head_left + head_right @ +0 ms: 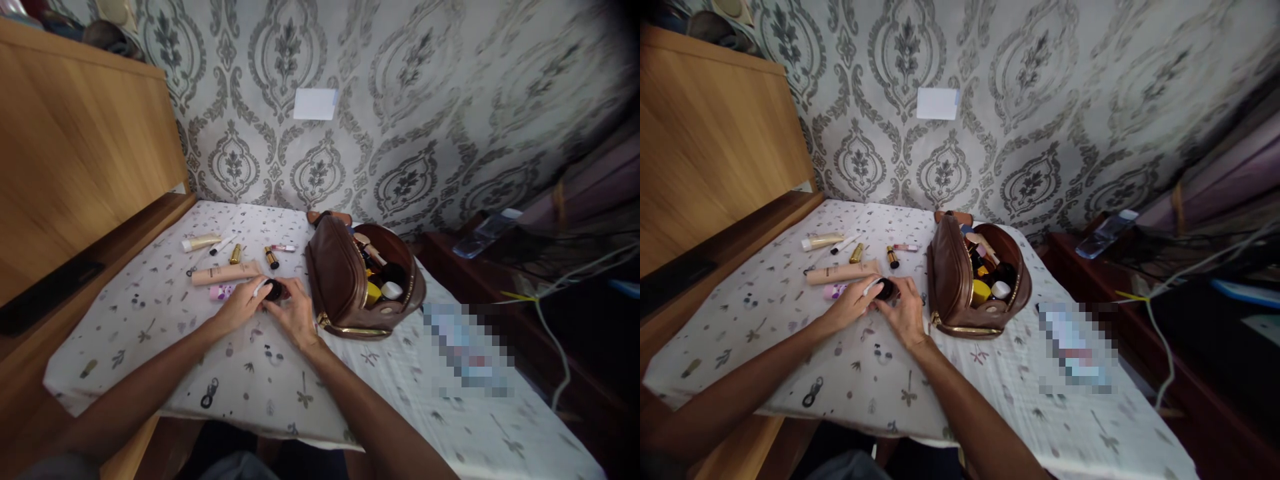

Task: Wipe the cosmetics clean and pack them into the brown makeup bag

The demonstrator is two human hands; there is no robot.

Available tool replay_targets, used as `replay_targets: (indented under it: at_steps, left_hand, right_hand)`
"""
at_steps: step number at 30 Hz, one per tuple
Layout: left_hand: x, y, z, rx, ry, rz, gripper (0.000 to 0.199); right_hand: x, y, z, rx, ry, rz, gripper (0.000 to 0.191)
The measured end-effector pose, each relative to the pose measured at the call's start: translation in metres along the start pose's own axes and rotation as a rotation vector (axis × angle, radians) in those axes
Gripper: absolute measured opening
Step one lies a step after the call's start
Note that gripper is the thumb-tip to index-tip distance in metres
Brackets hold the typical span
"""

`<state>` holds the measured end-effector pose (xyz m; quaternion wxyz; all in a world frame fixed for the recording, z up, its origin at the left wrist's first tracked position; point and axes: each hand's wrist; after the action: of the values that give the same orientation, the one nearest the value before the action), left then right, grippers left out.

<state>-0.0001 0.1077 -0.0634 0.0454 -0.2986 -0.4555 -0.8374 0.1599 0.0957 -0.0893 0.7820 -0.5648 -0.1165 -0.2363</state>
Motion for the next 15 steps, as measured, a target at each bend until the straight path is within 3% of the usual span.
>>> replay_targets:
  at_steps: [3, 7, 15]
  left_hand:
    - [-0.001, -0.001, -0.004, -0.069, -0.008, 0.177, 0.042]
    - [-0.005, -0.001, -0.01, -0.079, -0.131, 0.441, 0.06]
    - [-0.011, 0.008, -0.011, -0.081, -0.233, 0.799, 0.045]
  right_hand:
    - [0.001, -0.001, 0.0, -0.024, -0.007, -0.059, 0.032]
    - [0.002, -0.001, -0.002, -0.022, -0.033, -0.206, 0.037]
    - [0.001, -0.008, -0.005, -0.075, -0.119, -0.314, 0.027]
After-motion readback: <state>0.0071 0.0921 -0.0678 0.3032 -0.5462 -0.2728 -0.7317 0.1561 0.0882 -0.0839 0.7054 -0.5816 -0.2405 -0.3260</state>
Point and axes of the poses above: each hand's wrist, its own z-axis towards the middle knuckle, its own x-axis out of the back of the hand, y = z × x, and after that the axes turned 15 degrees about -x, right-handed
